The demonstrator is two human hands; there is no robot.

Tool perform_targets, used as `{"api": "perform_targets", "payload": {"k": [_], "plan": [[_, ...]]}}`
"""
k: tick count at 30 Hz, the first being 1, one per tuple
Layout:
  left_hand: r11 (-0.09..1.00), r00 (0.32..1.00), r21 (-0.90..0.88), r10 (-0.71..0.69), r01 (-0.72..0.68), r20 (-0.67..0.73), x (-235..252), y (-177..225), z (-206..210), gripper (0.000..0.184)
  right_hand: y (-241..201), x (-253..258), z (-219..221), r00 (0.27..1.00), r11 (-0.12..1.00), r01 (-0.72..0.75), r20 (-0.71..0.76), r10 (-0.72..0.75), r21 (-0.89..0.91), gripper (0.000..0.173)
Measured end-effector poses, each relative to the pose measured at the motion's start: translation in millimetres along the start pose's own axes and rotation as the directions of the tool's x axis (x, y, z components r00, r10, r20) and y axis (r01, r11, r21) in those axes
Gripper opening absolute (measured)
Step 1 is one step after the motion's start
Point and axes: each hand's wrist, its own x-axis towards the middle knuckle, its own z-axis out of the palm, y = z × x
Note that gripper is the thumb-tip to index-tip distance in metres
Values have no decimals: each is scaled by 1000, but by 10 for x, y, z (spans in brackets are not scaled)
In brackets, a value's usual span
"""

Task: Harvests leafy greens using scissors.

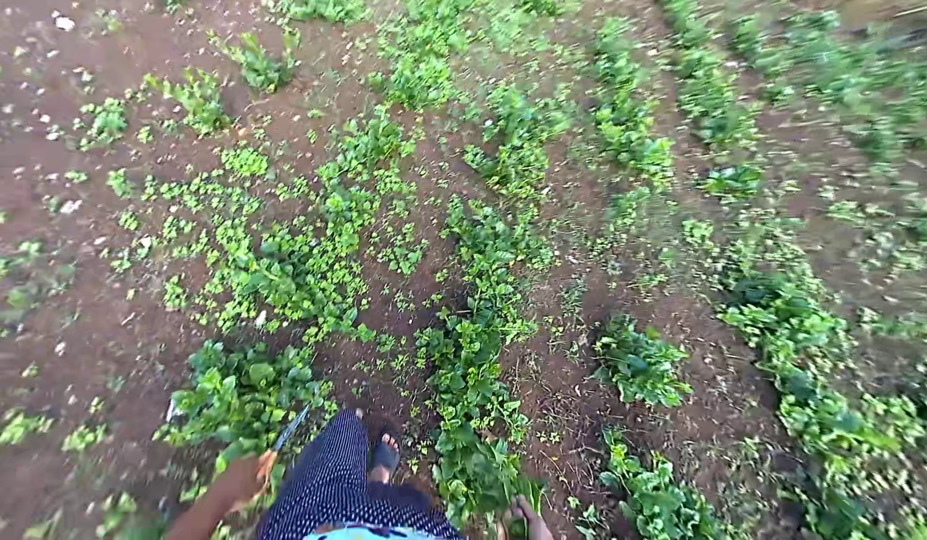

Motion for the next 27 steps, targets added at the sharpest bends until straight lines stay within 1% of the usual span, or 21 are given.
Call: {"api": "perform_targets", "payload": {"k": [3, 7, 10, 13, 17, 21, 24, 27], "plan": [[997, 998, -37, -67, 68, 20, -52, 57, -126, 44, -185, 239, 344, 1000, 999, -16, -16, 15, -48, 31], [987, 991, -96, -127, 131, 42, 40, 95, -329, 45, -493, 446, 951, 1000, 993, -8, 28, 12, -116, 27], [983, 992, -134, -125, 128, 34, 81, 231, -594, 45, -790, 464, 1478, 998, 989, -1, 69, 11, -148, 28], [972, 992, -199, -121, 125, 30, -5, 383, -928, 44, -1141, 370, 2043, 990, 985, -1, 136, 25, -171, 29], [948, 988, -279, -150, 152, 26, -75, 452, -1464, 42, -1608, 195, 2941, 963, 993, 44, 270, -13, -110, 35], [931, 983, -318, -184, 178, 11, 57, 455, -2028, 43, -2000, 28, 3917, 902, 997, 55, 431, -23, -62, 42], [902, 973, -380, -229, 206, -16, 148, 540, -2411, 44, -2190, -92, 4623, 864, 986, 95, 504, -13, -137, 44], [882, 974, -433, -222, 184, -39, 281, 695, -2702, 47, -2343, -126, 5294, 839, 966, 127, 544, 18, -227, 44]]}}
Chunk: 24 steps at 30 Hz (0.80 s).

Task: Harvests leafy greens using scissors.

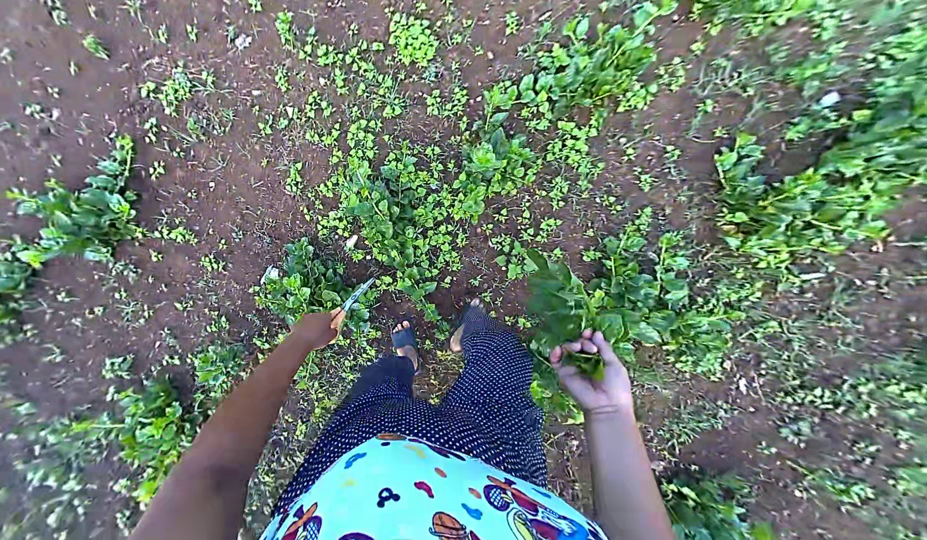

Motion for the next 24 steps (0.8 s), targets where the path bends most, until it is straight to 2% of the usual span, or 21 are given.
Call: {"api": "perform_targets", "payload": {"k": [5, 8, 12, 16, 18, 19, 22, 24], "plan": [[967, 999, -253, -37, 33, -11, 343, 408, -51, 51, -252, 747, 680, 987, 978, -142, 52, 152, -151, 42], [856, 988, -499, -156, 135, 0, 599, 743, 14, 52, -198, 1374, 939, 962, 926, -251, 32, 271, -283, 42], [669, 947, -681, -299, 297, 119, 1227, 1118, 343, 51, 239, 2114, 946, 926, 878, -354, 6, 376, -321, 43], [547, 912, -744, -349, 384, 214, 2152, 1269, 1001, 53, 903, 2805, 790, 924, 894, -360, 31, 381, -267, 47], [575, 903, -708, -365, 410, 227, 2614, 1300, 1298, 52, 1251, 3087, 583, 929, 915, -341, 68, 363, -217, 47], [632, 912, -664, -351, 398, 212, 2822, 1310, 1448, 50, 1401, 3191, 453, 934, 920, -329, 72, 351, -215, 47], [799, 967, -548, -238, 247, 90, 3511, 1342, 1675, 42, 1770, 3475, 207, 941, 920, -298, 81, 328, -256, 42], [854, 983, -493, -180, 169, 25, 4015, 1369, 1828, 39, 1898, 3551, 153, 944, 916, -283, 88, 318, -285, 32]]}}
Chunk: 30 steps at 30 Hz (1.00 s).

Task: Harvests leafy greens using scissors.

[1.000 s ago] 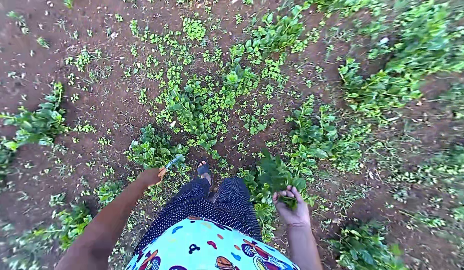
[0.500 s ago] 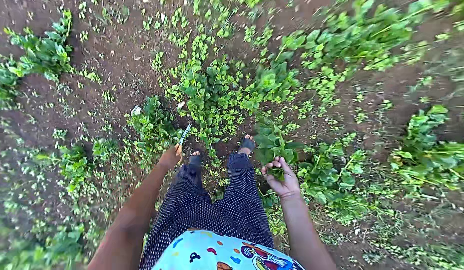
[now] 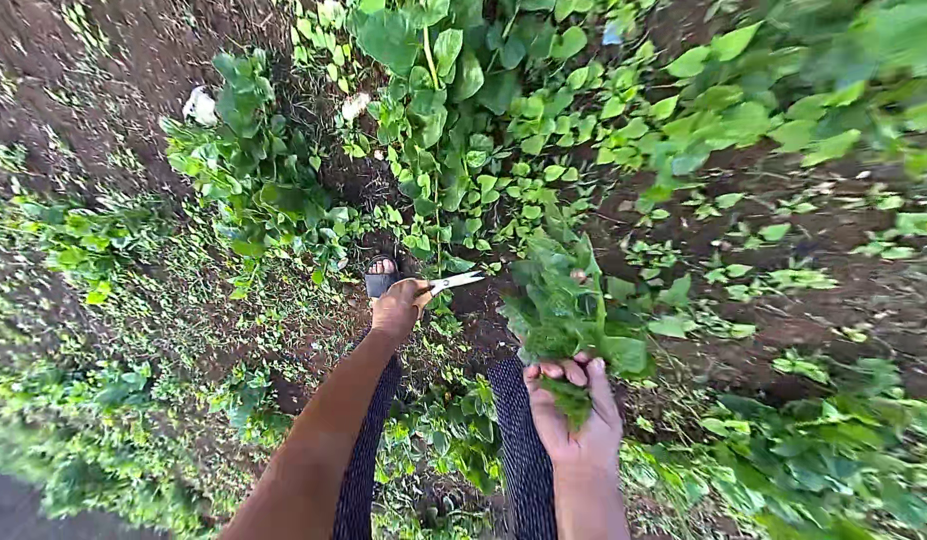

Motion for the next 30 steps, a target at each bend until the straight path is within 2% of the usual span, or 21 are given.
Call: {"api": "perform_targets", "payload": {"k": [2, 4, 6, 9, 12, 15, 17, 19, 22, 25, 30], "plan": [[997, 998, 27, 66, -66, 2, 416, 41, 187, 37, 39, 0, -54, 1000, 997, 13, 19, -12, -72, 19], [989, 993, 82, 117, -119, 29, 748, 76, 342, 38, 62, 4, -120, 1000, 996, -2, 0, 2, -91, 17], [986, 993, 121, 114, -117, 34, 873, 78, 394, 37, 118, 35, -151, 998, 994, -42, -46, 37, -103, 19], [999, 999, -16, 45, -45, -7, 546, -19, 228, 37, 296, 50, -173, 972, 960, -121, -225, 64, -251, 36], [966, 999, -255, -35, 32, -7, -1, -90, -298, 37, 557, 123, -8, 921, 892, -235, -381, 77, -387, 32], [821, 999, -568, -42, 49, 26, -426, -131, -672, 34, 891, 82, 192, 884, 849, -373, -419, 205, -373, 24], [717, 997, -692, -61, 82, 54, -567, -108, -816, 32, 1106, 62, 375, 841, 812, -467, -459, 286, -350, 22], [717, 997, -692, -70, 80, 42, -623, -66, -885, 31, 1237, 116, 538, 810, 779, -533, -464, 357, -331, 26], [829, 997, -556, -78, 63, -3, -663, -13, -855, 30, 1280, 207, 669, 766, 745, -608, -450, 459, -274, 31], [916, 991, -397, -103, 63, -82, -721, 47, -825, 27, 1323, 223, 693, 755, 731, -630, -427, 497, -262, 27], [931, 973, -357, -149, 78, -176, -812, 126, -776, 27, 1280, 234, 683, 730, 723, -673, -290, 618, -155, 20]]}}
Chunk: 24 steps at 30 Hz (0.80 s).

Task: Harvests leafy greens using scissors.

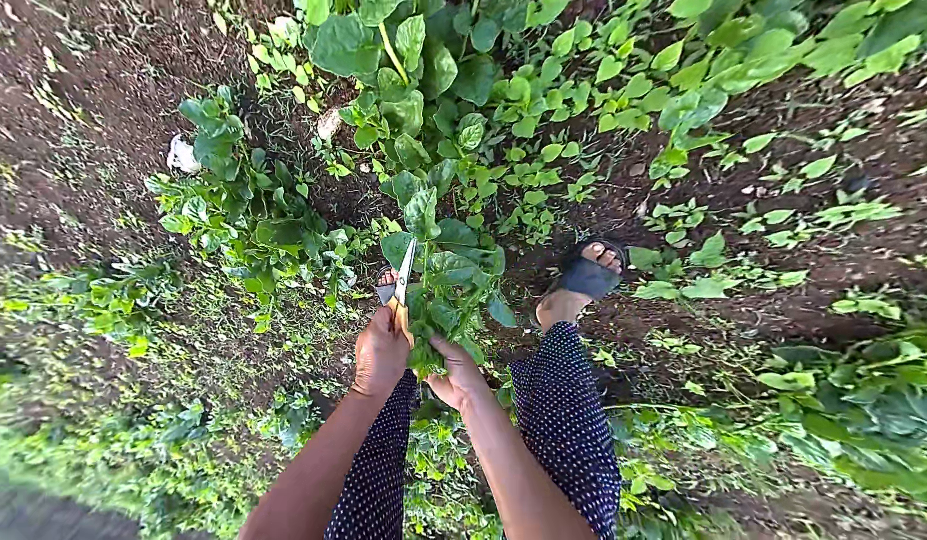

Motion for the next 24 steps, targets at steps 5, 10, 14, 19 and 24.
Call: {"api": "perform_targets", "payload": {"k": [5, 10, 14, 19, 24], "plan": [[998, 999, 55, 35, -34, -5, 59, 5, -204, 34, -45, -1, -42, 990, 999, -27, 141, 22, 33, 19], [937, 978, 330, 47, -115, 205, 397, 408, -869, 41, 60, 42, -109, 988, 979, 142, 87, -130, -146, 36], [898, 886, 431, -271, 92, 376, 925, 760, -1155, 30, 41, -23, -158, 981, 972, 187, 70, -178, -144, 33], [749, 743, 614, -554, 249, 375, 1097, 605, -1132, 26, -99, -333, -114, 983, 995, 103, 153, -102, 6, 26], [967, 770, 113, -250, 227, 587, 1216, 499, -771, 17, -183, -447, -182, 975, 994, 95, 194, -105, 62, 23]]}}
